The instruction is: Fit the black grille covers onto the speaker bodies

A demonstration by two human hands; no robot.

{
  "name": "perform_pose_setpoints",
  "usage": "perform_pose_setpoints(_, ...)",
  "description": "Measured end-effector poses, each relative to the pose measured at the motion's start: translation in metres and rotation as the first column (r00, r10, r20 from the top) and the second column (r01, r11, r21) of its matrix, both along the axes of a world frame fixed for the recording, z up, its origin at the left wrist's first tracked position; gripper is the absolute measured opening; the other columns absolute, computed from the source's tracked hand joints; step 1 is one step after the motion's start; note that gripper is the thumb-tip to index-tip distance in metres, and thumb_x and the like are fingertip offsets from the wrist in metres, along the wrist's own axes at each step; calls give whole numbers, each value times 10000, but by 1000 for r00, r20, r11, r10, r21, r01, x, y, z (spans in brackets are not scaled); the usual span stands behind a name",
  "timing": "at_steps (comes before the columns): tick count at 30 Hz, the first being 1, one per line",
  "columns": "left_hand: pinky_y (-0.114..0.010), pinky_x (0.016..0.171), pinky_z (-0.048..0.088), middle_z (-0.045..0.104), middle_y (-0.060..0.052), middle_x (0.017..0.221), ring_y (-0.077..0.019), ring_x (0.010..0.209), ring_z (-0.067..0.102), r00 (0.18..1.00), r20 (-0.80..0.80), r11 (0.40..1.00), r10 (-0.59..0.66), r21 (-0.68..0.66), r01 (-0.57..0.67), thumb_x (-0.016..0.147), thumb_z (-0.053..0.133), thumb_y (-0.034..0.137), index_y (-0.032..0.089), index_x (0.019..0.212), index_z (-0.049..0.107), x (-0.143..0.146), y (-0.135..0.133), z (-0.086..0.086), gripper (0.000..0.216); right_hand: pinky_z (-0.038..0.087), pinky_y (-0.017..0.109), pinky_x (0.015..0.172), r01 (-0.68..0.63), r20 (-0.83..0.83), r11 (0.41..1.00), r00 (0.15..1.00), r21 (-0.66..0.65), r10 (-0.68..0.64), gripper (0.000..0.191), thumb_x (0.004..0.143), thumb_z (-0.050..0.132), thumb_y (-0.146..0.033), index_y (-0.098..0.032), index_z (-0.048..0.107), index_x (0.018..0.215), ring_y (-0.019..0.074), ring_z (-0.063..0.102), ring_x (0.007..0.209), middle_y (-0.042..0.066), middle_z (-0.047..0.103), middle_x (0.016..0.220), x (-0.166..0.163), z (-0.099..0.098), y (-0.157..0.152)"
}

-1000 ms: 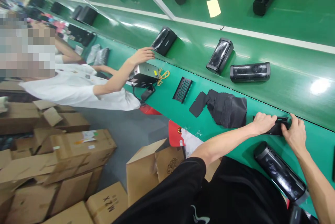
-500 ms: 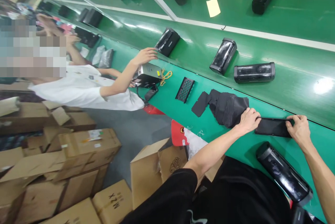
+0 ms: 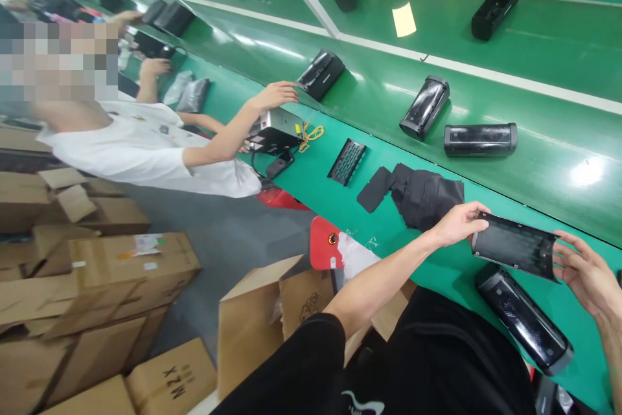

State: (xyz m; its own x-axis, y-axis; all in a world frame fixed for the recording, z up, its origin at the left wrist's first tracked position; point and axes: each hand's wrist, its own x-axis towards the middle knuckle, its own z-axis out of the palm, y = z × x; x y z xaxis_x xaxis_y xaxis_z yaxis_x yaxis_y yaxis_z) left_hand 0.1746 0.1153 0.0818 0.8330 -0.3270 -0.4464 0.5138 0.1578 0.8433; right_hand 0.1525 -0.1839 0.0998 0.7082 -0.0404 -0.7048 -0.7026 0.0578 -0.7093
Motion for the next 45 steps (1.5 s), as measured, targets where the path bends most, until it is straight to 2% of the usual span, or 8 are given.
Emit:
perform_pose_setpoints(3,-265,809,472,664,-25,885,-133,818,608,999,38,1000,-1,-10,1,767,867,451,143,1061,694,-8,3,11,460,536,375,724,-23,12,972,1000,-233,27,942,614,904,-571,-286,558,1443,268,661,924,97,656,1185,-11,6,18)
perform_pose_setpoints(5,-270,812,470,666,-22,888,-132,814,604,999,51,1000,-1,-16,2,777,861,473,145,1074,696,-13,5,16,472,530,385,762,-27,30,939,999,-344,40,1058,546,947,-543,-270,529,1479,291,657,973,109,656,1201,-16,6,28)
perform_pose_setpoints(13,-237,651,444,662,-15,864,-110,704,586,995,-89,990,48,-124,-59,686,914,542,144,1097,676,-20,14,18,620,522,312,561,130,-57,991,990,12,-129,711,499,1003,-498,-225,684,1074,205,625,637,32,701,817,-21,21,24)
perform_pose_setpoints(17,-217,622,432,645,8,832,-96,680,573,988,-136,985,79,-142,-98,657,924,438,151,1096,667,-21,14,25,584,477,235,501,151,-68,988,986,2,-151,627,481,1047,-512,-207,679,887,144,569,553,3,674,718,-23,23,25)
perform_pose_setpoints(23,-213,625,435,656,-1,866,-100,698,586,983,-167,985,75,-144,-100,644,897,343,161,1088,673,-26,16,38,529,440,196,452,190,-114,980,976,54,-183,637,459,1071,-506,-221,645,837,108,531,496,-25,646,683,-28,34,29)
perform_pose_setpoints(31,-207,589,423,602,28,786,-82,641,531,989,-117,988,84,-118,-98,733,877,484,159,1114,682,-31,17,40,537,305,170,382,229,-153,973,962,1,-227,772,300,1090,-537,-221,611,817,81,392,413,-88,418,466,-29,61,42)
perform_pose_setpoints(36,-218,596,433,624,16,781,-93,634,555,989,-130,990,68,-112,-83,747,866,528,156,1128,685,-32,15,37,562,358,203,406,170,-126,985,978,2,-168,742,360,1075,-550,-224,604,832,109,445,455,-43,549,568,-35,52,35)
perform_pose_setpoints(45,-229,588,432,596,28,742,-93,607,527,990,-124,996,63,-61,-71,773,813,585,152,1151,678,-33,14,34,591,337,196,394,188,-152,982,971,23,-183,690,445,1065,-544,-242,626,883,91,403,437,-64,499,564,-43,36,22)
